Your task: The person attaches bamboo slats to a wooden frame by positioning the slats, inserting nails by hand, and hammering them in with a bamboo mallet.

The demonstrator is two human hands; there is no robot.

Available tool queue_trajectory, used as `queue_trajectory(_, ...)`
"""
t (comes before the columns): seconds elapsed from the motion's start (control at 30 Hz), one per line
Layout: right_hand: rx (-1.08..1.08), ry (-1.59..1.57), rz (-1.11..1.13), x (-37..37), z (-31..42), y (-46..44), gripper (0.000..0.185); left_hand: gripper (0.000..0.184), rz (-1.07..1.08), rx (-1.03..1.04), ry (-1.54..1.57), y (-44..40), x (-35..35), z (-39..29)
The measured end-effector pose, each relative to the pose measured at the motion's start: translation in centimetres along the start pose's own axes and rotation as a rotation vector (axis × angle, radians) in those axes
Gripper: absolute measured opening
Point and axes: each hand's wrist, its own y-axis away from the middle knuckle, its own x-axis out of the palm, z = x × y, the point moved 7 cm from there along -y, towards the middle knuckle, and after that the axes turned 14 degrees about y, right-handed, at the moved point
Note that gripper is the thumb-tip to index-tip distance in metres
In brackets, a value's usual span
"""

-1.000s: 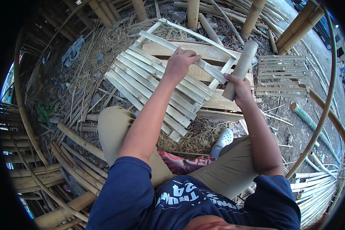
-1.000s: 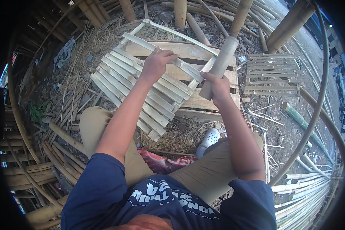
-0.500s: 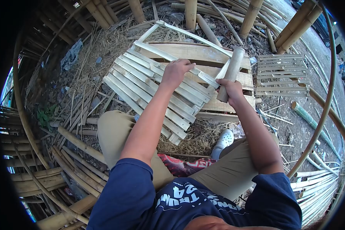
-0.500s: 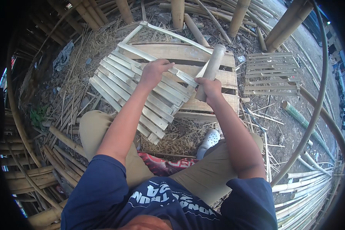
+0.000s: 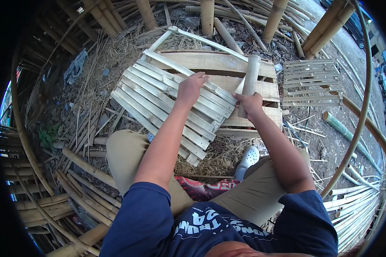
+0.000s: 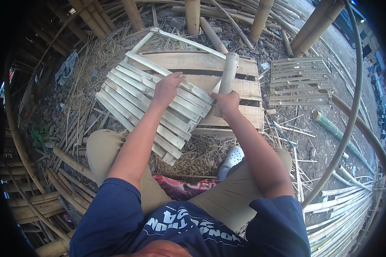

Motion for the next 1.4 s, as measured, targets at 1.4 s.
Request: queue_trajectory(1.4, -0.764, 0.122, 0.290, -2.4, 10.1, 11.7, 0.063, 0.061, 0.207, -0.353, 0.867, 0.3, 2.0, -17.3)
